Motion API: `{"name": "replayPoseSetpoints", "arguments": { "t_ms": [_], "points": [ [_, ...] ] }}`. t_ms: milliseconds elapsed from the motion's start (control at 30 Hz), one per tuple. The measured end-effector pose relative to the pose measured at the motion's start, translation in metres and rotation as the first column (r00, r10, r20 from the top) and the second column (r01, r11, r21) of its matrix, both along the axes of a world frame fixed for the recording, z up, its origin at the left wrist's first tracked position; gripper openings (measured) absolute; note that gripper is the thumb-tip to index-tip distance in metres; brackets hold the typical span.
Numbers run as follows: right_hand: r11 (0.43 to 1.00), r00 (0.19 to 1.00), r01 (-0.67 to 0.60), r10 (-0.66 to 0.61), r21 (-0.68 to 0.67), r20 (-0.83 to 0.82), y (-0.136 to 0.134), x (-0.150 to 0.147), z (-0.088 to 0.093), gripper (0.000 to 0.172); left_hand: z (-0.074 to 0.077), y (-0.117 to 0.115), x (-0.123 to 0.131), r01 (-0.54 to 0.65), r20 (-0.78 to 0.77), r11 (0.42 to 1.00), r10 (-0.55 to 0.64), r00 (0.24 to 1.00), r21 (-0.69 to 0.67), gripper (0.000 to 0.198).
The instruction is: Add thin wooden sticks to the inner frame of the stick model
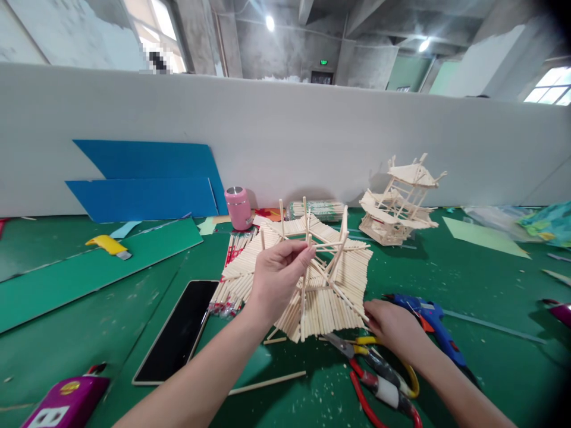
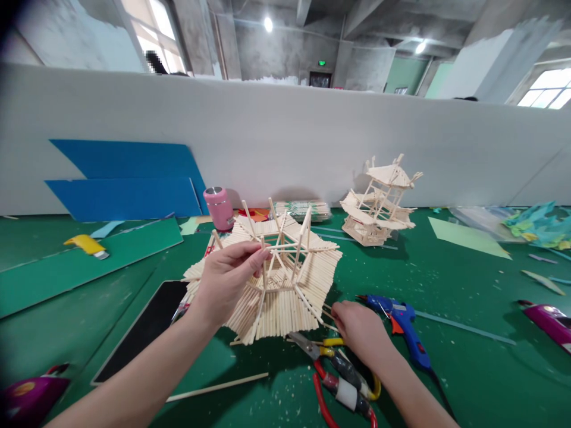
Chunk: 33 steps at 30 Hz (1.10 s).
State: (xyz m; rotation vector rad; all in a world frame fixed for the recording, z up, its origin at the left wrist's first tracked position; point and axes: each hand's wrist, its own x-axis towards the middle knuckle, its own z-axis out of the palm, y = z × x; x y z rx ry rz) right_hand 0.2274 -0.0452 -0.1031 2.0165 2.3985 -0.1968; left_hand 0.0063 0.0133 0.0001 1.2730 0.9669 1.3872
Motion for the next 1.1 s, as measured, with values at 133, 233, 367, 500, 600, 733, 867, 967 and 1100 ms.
{"name": "replayPoseSetpoints", "arguments": {
  "t_ms": [133,233,367,500,600,733,867,967,1100],
  "points": [
    [1.0,1.0,0.001,-0.001,0.0,0.004,-0.001,-0.004,0.003,0.019,0.0,0.0,0.0,0.003,-0.002,1.0,-0.003,1.0,0.0,0.009],
    [1.0,1.0,0.004,-0.004,0.004,0.011,0.0,-0.007,0.002,0.02,0.0,0.0,0.001,0.0,-0.007,1.0,-0.001,1.0,-0.001,0.009],
    [1.0,1.0,0.007,-0.007,0.005,0.025,0.0,-0.008,-0.002,0.019,0.0,0.0,0.0,-0.006,-0.012,1.0,0.006,1.0,-0.002,0.008],
    [1.0,0.999,0.018,-0.018,0.011,0.034,0.0,-0.008,-0.004,0.019,0.001,-0.001,0.0,-0.005,-0.01,1.0,0.005,1.0,-0.005,0.007],
    [1.0,0.999,0.024,-0.024,0.012,0.037,0.001,-0.009,-0.003,0.017,0.001,-0.001,0.0,-0.002,-0.007,1.0,0.002,1.0,-0.005,0.007],
    [0.999,0.999,0.036,-0.036,0.009,0.04,0.001,-0.01,-0.002,0.016,-0.001,0.001,0.0,-0.002,0.002,1.0,0.002,1.0,-0.009,0.007],
    [0.999,0.998,0.048,-0.049,0.006,0.047,0.002,-0.011,-0.001,0.015,0.0,0.001,0.0,0.002,0.007,1.0,-0.002,1.0,-0.015,0.007],
    [0.999,0.997,0.054,-0.053,-0.008,0.056,0.002,-0.011,-0.002,0.015,0.001,0.0,0.0,0.002,0.005,1.0,-0.002,1.0,-0.019,0.007],
    [0.997,0.996,0.053,-0.048,-0.055,0.074,0.004,-0.01,-0.004,0.014,0.002,-0.001,0.0,-0.004,0.007,1.0,0.004,1.0,-0.02,0.007]
  ]
}}
